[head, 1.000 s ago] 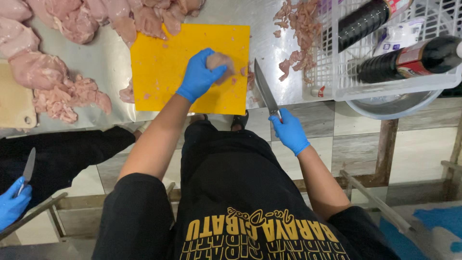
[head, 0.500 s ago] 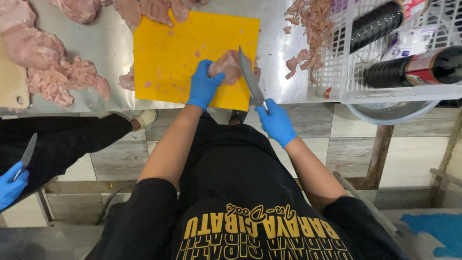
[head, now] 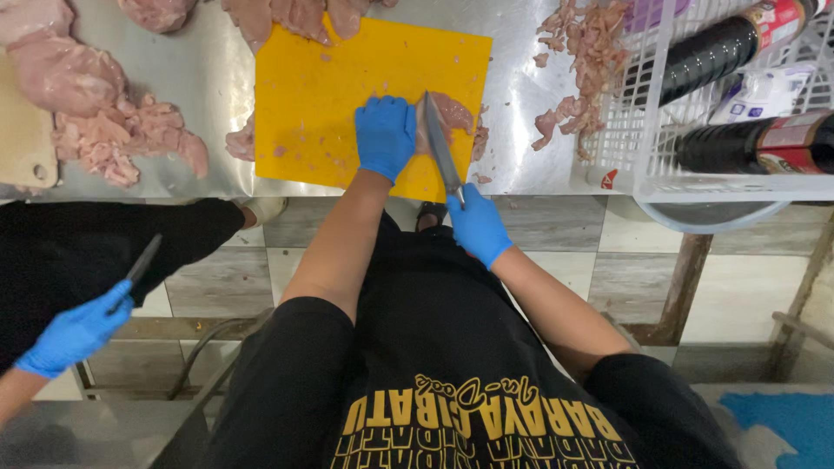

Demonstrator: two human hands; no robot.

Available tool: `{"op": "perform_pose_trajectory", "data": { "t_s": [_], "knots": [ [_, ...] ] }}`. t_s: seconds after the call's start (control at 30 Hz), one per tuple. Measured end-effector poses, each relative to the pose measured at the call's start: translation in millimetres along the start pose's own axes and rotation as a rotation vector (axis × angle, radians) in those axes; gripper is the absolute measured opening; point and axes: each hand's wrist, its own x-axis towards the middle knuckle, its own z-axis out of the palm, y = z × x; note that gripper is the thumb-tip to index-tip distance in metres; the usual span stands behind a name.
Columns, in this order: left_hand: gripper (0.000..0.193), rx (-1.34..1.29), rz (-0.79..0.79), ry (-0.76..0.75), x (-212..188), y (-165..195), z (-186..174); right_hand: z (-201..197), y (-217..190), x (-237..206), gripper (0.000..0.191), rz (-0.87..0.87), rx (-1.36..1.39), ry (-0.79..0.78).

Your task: The person trims raw chicken pieces on a yellow cutting board, using a knife to cut away fat and skin and moving trimmed pieces aside on the stainless steel table. They pick up new chicken pieces one at a time and continue trimming throughout the episode.

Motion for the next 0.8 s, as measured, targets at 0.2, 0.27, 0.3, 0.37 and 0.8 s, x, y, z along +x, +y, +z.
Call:
{"op": "perform_pose_trajectory", "data": {
  "t_s": [0.2,0.27,0.3,0.37,0.8],
  "knots": [
    [0.017,0.132,-0.056,-0.07,-1,8,0,24,-3,61,0.034,-0.309,-0.271,0.218],
    [0.019,0.13,-0.083,-0.157,1,9,-2,28,-7,77,0.034,-0.239,-0.126,0.169],
    [0.018,0.147,-0.111,-0.16,2,9,-3,29,-10,81,0.034,-0.211,-0.053,0.147],
    [0.017,0.181,-0.169,-0.17,3,12,-4,31,-12,78,0.034,-0.23,-0.15,0.184],
    [0.016,0.119,-0.217,-0.173,2,16,-5,13,-7,12,0.035,-0.067,-0.153,-0.018]
  ]
}}
